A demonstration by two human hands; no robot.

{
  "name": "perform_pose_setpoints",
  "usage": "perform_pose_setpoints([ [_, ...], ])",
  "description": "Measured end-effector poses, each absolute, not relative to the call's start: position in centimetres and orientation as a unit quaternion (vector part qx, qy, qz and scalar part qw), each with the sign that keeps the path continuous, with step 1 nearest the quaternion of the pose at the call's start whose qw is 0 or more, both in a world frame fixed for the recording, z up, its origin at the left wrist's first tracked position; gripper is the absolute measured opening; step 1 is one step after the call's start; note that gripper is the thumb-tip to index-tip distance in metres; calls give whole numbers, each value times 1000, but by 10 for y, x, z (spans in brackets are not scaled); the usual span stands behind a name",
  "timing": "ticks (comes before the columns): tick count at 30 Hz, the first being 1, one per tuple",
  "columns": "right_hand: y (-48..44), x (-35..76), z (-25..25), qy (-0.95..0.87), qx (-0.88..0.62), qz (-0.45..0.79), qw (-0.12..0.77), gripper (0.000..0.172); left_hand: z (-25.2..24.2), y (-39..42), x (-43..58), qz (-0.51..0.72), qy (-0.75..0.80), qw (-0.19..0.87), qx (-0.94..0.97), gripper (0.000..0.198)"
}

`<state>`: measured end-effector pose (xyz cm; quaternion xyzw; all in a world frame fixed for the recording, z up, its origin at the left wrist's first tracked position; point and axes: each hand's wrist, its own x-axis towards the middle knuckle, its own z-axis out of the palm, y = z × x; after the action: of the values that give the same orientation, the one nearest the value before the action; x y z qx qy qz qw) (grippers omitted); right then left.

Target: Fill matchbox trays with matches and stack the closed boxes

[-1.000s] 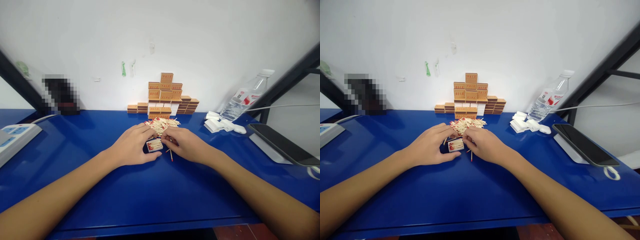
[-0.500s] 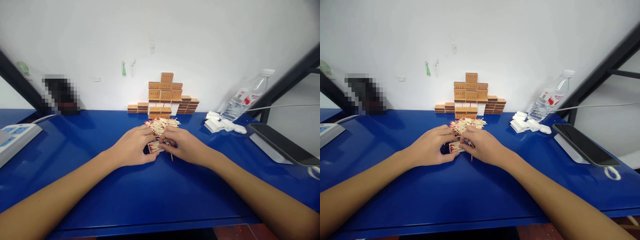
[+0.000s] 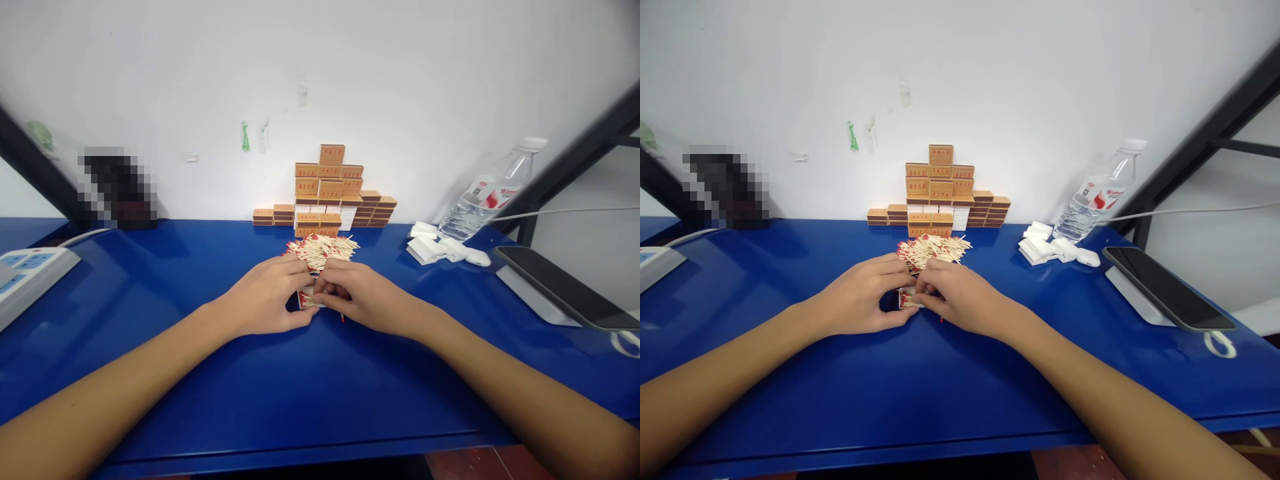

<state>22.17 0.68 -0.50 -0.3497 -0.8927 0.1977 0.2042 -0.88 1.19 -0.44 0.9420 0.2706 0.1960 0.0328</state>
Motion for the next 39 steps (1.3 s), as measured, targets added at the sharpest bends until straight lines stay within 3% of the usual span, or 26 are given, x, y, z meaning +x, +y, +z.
perform_pose_setpoints([
  [6,9,224,-7,-904,-319,153,240,7,-5,12,-8,203,251,32,946,19],
  [25,6,225,-5,-911,-346,95,205,9,-5,12,-10,200,256,30,945,23],
  [39,6,225,-2,-910,-326,170,190,6,-4,10,-9,197,250,35,947,19],
])
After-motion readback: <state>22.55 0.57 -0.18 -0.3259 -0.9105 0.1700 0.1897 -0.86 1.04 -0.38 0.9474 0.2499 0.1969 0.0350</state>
